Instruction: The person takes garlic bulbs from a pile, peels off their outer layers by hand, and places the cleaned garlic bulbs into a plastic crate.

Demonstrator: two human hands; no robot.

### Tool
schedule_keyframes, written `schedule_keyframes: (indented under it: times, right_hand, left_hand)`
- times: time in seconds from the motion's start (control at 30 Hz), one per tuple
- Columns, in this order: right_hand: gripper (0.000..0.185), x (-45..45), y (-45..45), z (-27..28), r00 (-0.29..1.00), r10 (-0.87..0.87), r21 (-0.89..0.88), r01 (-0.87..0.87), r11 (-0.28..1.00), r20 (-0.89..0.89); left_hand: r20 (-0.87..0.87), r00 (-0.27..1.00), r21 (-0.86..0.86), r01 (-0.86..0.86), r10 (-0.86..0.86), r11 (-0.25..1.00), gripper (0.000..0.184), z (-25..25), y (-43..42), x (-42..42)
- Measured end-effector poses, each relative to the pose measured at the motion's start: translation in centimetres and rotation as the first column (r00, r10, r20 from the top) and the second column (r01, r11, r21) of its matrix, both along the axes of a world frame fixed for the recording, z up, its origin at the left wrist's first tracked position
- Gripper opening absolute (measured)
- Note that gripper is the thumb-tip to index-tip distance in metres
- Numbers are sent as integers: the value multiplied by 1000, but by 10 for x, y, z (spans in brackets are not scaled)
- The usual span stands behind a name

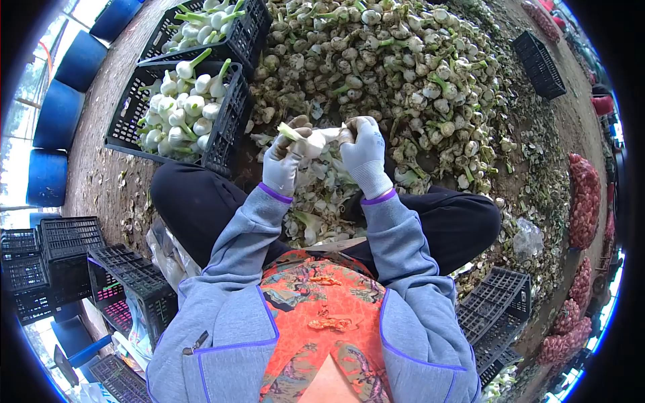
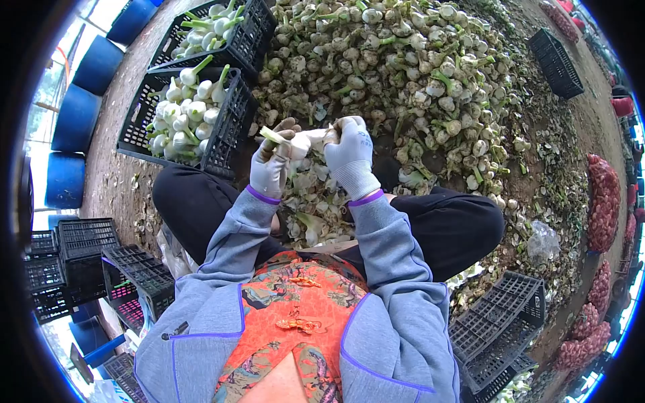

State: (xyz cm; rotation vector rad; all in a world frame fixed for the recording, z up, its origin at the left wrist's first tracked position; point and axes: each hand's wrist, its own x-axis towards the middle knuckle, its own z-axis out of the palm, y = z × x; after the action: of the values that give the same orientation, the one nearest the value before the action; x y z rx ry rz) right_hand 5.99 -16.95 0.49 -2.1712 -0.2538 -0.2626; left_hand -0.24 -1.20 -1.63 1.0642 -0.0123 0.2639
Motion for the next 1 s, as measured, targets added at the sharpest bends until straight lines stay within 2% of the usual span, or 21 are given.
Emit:
schedule_keyframes:
  times: [0.03,0.1,0.17,0.2,0.23,0.27,0.3,0.37,0.43,0.5,0.53,0.57,0.63,0.7,0.73,0.77,0.83,0.9,0.93,0.97,1.0]
  right_hand:
    - [14,4,-3,-4,999,-36,-7,36,999,-9]
    - [15,13,-8,-14,992,-120,-29,119,993,-49]
    - [19,23,-14,-27,975,-173,-98,160,982,-141]
    - [19,28,-14,-38,974,-175,-99,161,982,-146]
    - [20,33,-15,-52,966,-109,-197,63,978,-234]
    - [21,39,-20,-67,944,-62,-288,-37,957,-325]
    - [28,45,-25,-86,901,171,-227,-277,934,-399]
    - [34,32,-16,-99,830,13,-345,-245,906,-558]
    - [41,41,-21,-119,790,-69,-364,-201,909,-609]
    - [42,57,-40,-144,801,-221,-385,-13,923,-556]
    - [41,68,-52,-158,794,-355,-475,95,875,-494]
    - [40,75,-70,-165,784,-372,-457,128,880,-496]
    - [42,82,-94,-167,733,-460,-471,215,856,-501]
    - [42,100,-125,-221,725,-511,-552,216,806,-462]
    - [43,107,-134,-240,702,-520,-545,221,809,-487]
    - [43,111,-139,-244,695,-489,-512,200,835,-526]
    - [44,121,-151,-280,727,-419,-478,142,867,-544]
    - [45,119,-153,-283,734,-427,-364,259,895,-528]
    - [50,120,-148,-275,724,-496,-459,275,845,-478]
    - [50,118,-142,-266,728,-492,-460,271,846,-477]
    - [49,111,-122,-227,709,-483,-317,366,875,-514]
  left_hand:
    - [-3,1000,-1,0,0,1000,25,-3,2,2]
    - [-11,997,-219,69,-73,973,24,-5,6,5]
    - [-14,996,-259,77,-83,963,25,-6,7,7]
    - [19,991,-380,130,-132,916,27,1,8,9]
    - [60,982,-496,185,-179,848,29,6,7,11]
    - [3,987,-544,138,-162,827,33,8,7,11]
    - [-54,986,-604,93,-157,791,33,9,6,11]
    - [-203,955,-712,6,-215,702,31,0,14,16]
    - [-310,912,-716,-39,-268,697,29,-24,22,16]
    - [-304,865,-798,-2,-400,602,25,-52,30,15]
    - [-346,852,-785,-35,-392,618,23,-58,27,15]
    - [-499,809,-678,-142,-310,721,20,-62,23,15]
    - [-423,829,-771,-118,-366,626,18,-65,19,17]
    - [-385,860,-815,-146,-335,561,14,-60,23,27]
    - [-479,852,-713,-237,-212,660,15,-51,26,32]
    - [-386,895,-756,-167,-226,633,11,-57,41,36]
    - [-418,903,-706,-392,100,589,20,-19,65,56]
    - [-205,872,-657,-459,444,598,28,40,81,63]
    - [-208,875,-684,-449,436,575,33,51,91,61]
    - [-227,867,-674,-468,443,571,33,60,91,61]
    - [-208,887,-564,-453,413,690,31,46,91,60]
